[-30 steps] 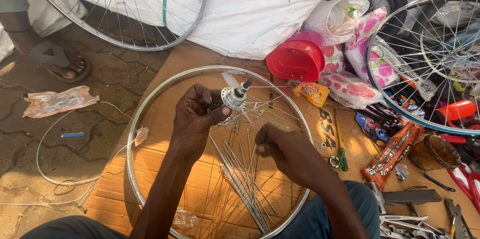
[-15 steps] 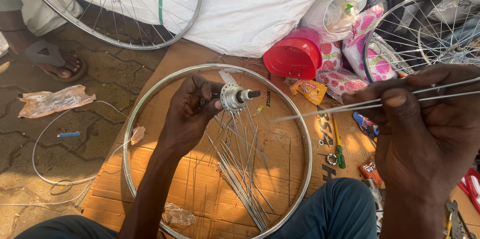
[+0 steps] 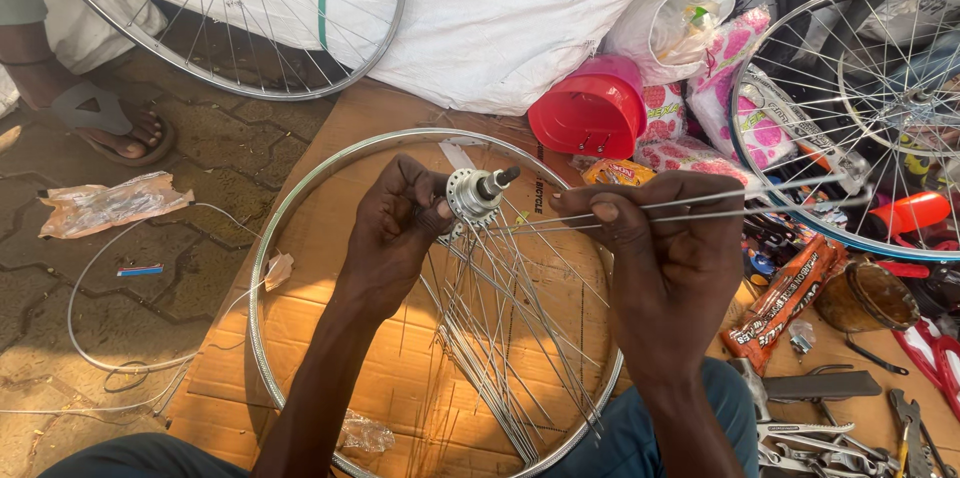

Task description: The person inserts multiple bicycle spokes into the hub of a bicycle wheel. They hold the hub in one hand and feed the spokes into the holes, arranging them in a radial pattern.

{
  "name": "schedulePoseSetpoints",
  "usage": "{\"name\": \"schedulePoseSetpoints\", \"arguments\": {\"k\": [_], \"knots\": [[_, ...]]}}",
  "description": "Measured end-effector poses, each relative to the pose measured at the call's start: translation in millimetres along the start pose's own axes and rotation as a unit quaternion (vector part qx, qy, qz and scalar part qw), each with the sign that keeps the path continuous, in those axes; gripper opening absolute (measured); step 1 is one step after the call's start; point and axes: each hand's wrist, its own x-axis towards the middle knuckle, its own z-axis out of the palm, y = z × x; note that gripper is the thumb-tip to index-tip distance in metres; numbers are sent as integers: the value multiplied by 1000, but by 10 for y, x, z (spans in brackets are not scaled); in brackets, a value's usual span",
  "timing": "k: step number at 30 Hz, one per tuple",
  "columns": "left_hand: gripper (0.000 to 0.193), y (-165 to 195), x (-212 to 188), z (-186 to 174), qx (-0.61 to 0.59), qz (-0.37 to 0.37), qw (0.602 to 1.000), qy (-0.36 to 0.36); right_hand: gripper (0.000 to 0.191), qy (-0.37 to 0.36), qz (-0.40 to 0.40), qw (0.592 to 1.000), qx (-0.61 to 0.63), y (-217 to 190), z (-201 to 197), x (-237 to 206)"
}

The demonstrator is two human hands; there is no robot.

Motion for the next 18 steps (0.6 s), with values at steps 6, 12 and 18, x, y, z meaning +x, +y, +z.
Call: {"name": "schedulePoseSetpoints", "arguments": {"k": [6,12,18], "knots": [[24,2,-1,2,-11,12,1000,-24,16,-4,33,999,14,39,-17,108],[25,17,-21,25,-26,7,1000,-10,16,-106,40,985,-128,-2,29,66],[23,29,-3,-20,-20,-5,1000,12,14,-178,21,940,-291,-184,-199,155]]}}
